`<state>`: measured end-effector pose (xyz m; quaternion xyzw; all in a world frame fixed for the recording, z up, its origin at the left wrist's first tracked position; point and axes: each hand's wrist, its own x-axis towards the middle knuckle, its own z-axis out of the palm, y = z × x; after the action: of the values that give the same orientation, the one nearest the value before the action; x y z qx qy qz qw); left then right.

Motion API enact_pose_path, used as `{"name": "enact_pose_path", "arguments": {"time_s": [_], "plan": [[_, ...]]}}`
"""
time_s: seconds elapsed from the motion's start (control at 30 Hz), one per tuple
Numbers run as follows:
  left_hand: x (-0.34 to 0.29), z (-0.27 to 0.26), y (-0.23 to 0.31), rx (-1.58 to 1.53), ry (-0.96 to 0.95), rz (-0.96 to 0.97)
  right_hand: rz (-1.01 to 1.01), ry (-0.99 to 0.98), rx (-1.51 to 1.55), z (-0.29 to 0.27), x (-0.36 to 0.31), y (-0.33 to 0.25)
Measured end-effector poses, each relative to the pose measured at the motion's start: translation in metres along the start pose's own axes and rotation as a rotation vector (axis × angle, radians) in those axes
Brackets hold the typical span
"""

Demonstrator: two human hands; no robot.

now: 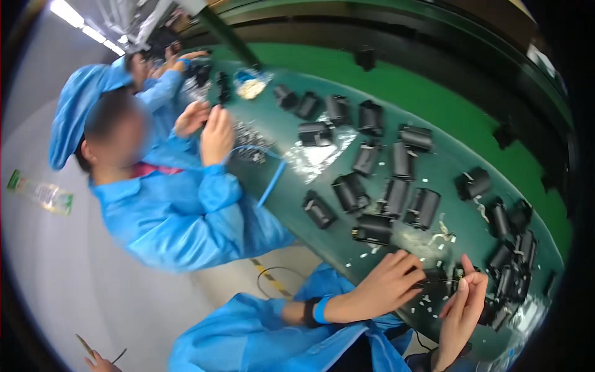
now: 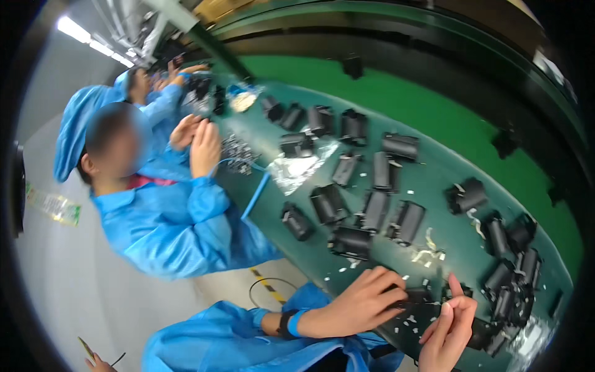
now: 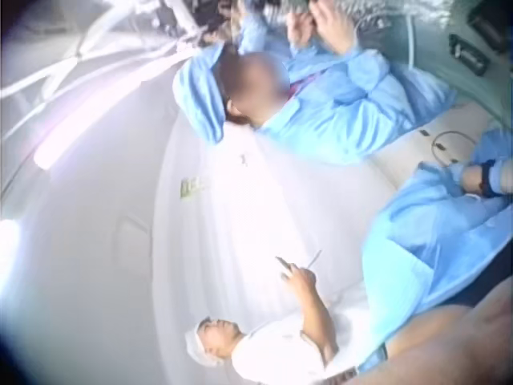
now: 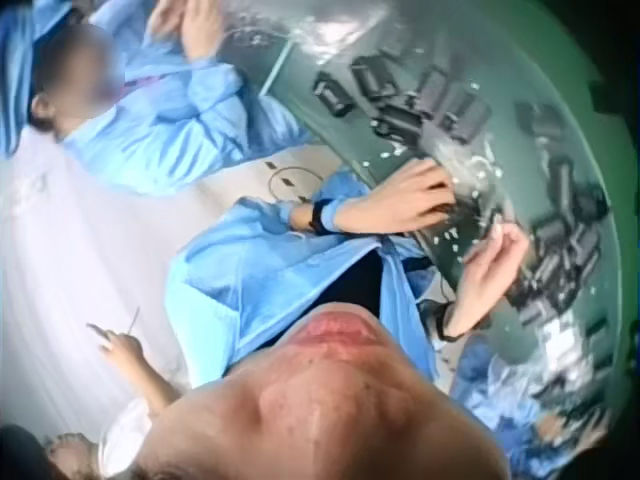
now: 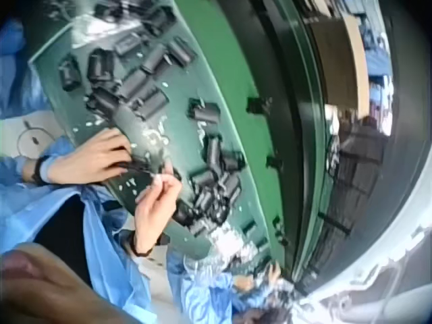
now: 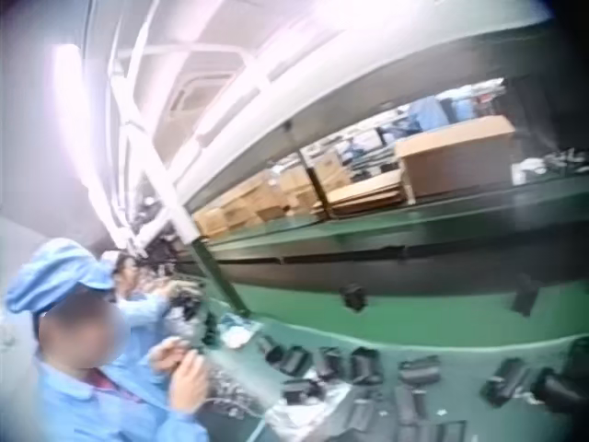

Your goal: Manual assembly of black plastic components on a production line.

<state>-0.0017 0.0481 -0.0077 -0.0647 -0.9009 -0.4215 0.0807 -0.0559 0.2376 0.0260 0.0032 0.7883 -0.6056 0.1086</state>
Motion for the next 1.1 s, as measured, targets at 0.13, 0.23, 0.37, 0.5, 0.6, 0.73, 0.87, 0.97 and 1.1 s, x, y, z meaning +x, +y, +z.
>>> {"name": "enact_pose_path", "arguments": {"time_s": [0.13, 0.23, 0.37, 0.5, 0.6, 0.73, 0.87, 0.97, 1.1], "plan": [[0.000, -0.005, -0.004, -0.073, 0.022, 0.061, -0.100, 0.284, -0.189, -0.059, -0.002, 0.018], [0.003, -0.008, 0.004, -0.191, -0.003, 0.081, -0.100, 0.448, -0.226, -0.100, -0.011, 0.023], [0.001, -0.010, 0.004, -0.304, 0.005, 0.060, -0.138, 0.250, -0.190, -0.056, -0.011, -0.017], [0.005, -0.005, 0.009, -0.444, -0.034, 0.058, -0.155, -0.090, 0.176, -0.015, -0.014, -0.021], [0.006, -0.007, 0.010, -0.514, -0.059, 0.026, -0.222, 0.008, 0.178, 0.008, -0.008, -0.004], [0.009, -0.012, 0.009, -0.522, -0.089, 0.018, -0.228, 0.125, 0.248, 0.013, 0.000, 0.000], [0.013, -0.014, 0.011, -0.498, -0.076, 0.029, -0.270, -0.052, 0.585, -0.006, -0.004, -0.013], [0.017, -0.020, 0.008, -0.466, -0.073, 0.011, -0.259, -0.092, 0.707, -0.006, -0.004, -0.026], [0.022, -0.023, 0.016, -0.491, -0.099, 0.062, -0.185, 0.149, 0.600, 0.004, -0.002, -0.026]]}}
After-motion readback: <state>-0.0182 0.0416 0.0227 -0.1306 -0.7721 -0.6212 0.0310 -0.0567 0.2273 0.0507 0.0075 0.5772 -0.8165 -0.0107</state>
